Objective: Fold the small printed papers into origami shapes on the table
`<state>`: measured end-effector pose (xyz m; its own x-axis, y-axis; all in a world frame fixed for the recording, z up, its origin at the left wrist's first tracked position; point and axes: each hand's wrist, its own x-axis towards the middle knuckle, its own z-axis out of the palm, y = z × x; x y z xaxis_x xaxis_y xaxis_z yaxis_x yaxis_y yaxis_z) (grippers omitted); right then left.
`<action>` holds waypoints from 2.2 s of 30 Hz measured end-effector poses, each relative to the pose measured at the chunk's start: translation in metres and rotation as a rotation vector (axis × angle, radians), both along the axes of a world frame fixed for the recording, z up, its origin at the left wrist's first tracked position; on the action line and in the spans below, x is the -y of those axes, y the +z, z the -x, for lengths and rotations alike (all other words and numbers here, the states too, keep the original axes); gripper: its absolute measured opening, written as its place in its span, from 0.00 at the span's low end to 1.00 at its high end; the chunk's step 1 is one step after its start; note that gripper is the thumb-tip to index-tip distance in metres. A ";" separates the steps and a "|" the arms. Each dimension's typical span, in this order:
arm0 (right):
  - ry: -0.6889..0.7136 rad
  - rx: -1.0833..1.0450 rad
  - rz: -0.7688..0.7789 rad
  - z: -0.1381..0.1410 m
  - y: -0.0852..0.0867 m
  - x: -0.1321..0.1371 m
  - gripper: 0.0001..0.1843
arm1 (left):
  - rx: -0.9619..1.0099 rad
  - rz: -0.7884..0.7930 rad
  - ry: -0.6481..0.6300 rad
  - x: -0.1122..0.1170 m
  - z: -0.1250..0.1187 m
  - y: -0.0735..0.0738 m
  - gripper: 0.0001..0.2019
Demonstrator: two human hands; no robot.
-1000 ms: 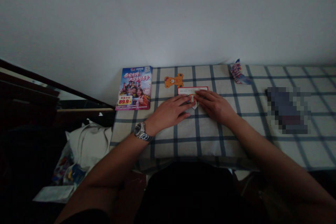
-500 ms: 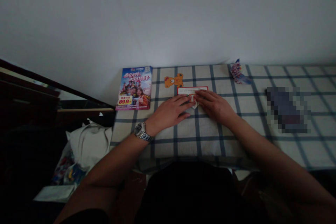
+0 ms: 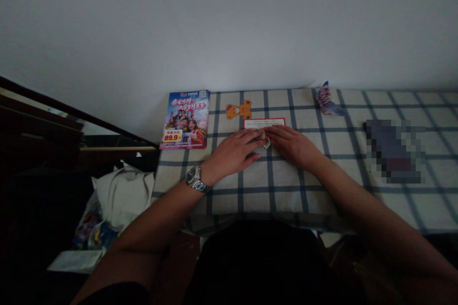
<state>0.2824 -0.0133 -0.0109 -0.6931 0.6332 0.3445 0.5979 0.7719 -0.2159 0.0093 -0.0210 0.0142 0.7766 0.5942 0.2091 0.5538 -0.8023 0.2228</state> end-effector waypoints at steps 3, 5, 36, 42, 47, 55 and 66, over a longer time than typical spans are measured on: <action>-0.008 -0.060 0.042 0.001 0.001 -0.004 0.22 | 0.009 -0.010 0.008 0.000 -0.001 0.000 0.22; -0.031 -0.094 0.069 0.001 0.002 -0.004 0.23 | 0.019 -0.010 0.010 0.000 -0.001 0.001 0.21; 0.036 -0.115 0.083 -0.005 0.002 -0.003 0.23 | -0.093 -0.001 -0.107 -0.002 0.014 0.001 0.26; 0.035 -0.111 0.079 -0.004 0.002 -0.002 0.22 | -0.077 -0.005 -0.123 0.000 0.017 -0.001 0.28; 0.035 -0.112 0.087 -0.004 0.001 -0.003 0.22 | -0.074 0.024 -0.097 0.002 0.016 -0.001 0.29; 0.024 -0.094 0.077 -0.003 0.002 -0.003 0.21 | -0.054 0.036 -0.048 0.004 0.009 -0.005 0.23; 0.021 -0.107 0.089 -0.003 0.002 -0.002 0.20 | -0.018 0.041 -0.056 0.000 0.013 -0.013 0.24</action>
<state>0.2852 -0.0114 -0.0093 -0.6686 0.6504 0.3605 0.5520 0.7589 -0.3454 -0.0033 -0.0207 0.0012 0.8123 0.5576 0.1709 0.5127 -0.8224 0.2464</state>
